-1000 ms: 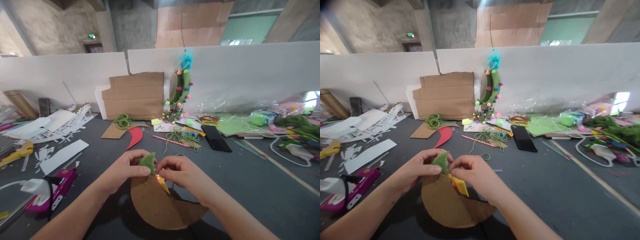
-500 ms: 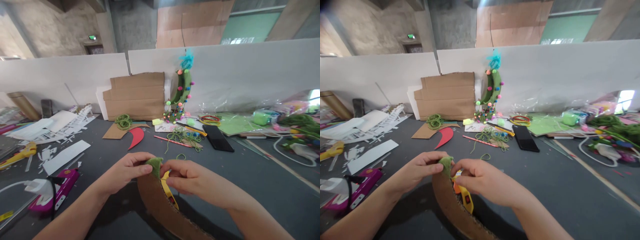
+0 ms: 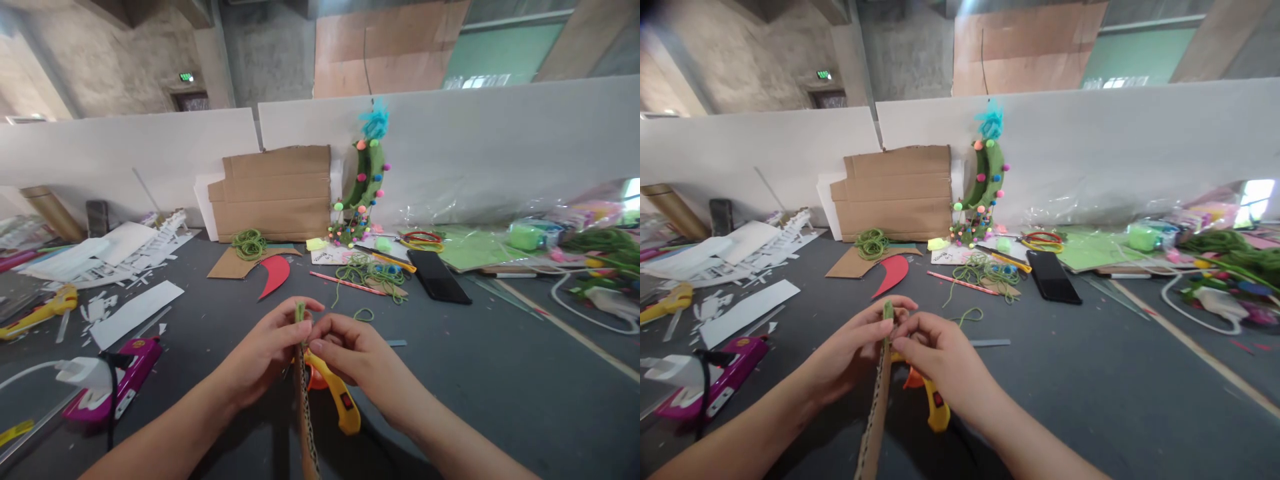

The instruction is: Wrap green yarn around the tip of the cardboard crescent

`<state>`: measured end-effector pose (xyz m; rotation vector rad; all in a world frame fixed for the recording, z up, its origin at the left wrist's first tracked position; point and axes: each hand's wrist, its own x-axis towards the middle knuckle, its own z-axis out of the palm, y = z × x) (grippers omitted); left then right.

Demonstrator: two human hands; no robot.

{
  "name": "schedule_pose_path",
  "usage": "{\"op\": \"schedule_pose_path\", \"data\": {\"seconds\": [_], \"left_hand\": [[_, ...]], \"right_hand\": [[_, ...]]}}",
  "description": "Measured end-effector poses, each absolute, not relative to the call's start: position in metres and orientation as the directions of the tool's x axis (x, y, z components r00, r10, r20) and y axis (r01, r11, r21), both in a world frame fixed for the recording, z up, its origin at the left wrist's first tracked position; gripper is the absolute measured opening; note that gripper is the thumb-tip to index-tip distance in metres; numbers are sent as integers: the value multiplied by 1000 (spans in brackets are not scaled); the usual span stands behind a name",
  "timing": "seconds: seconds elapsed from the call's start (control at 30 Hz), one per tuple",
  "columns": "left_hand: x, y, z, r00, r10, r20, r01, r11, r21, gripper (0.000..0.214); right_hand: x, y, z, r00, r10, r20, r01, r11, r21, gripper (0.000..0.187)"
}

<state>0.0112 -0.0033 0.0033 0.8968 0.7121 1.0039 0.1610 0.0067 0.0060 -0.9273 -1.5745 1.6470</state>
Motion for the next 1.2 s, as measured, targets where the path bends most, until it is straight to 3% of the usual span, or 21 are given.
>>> {"op": "schedule_pose_path", "data": {"seconds": [0.1,0.2,0.37,0.63,0.77,1.0,1.2], "left_hand": [[11,-3,2,362,926,-103,-443,268,855,9],[11,-2,1,350,935,-65,-477,237,846,14],[13,-5,-1,392,918,-53,-460,245,853,14],[24,-5,-3,300,947,-116,-495,259,829,20],[27,-5,-10,391,918,-64,-555,291,780,31],[19,3,-15,406,910,-80,-518,301,801,31],[18,1,-3,357,924,-136,-422,289,859,31]], "right_hand": [[161,7,8,-472,882,9,63,44,-997,12],[162,9,10,-416,909,29,140,96,-985,10],[160,5,8,-443,895,49,156,131,-979,11],[156,4,2,-402,914,58,159,132,-978,9],[154,3,-1,-400,916,28,137,90,-986,11],[157,9,-1,-363,931,30,77,63,-995,8],[163,16,-4,-287,954,80,239,153,-959,6]]}}
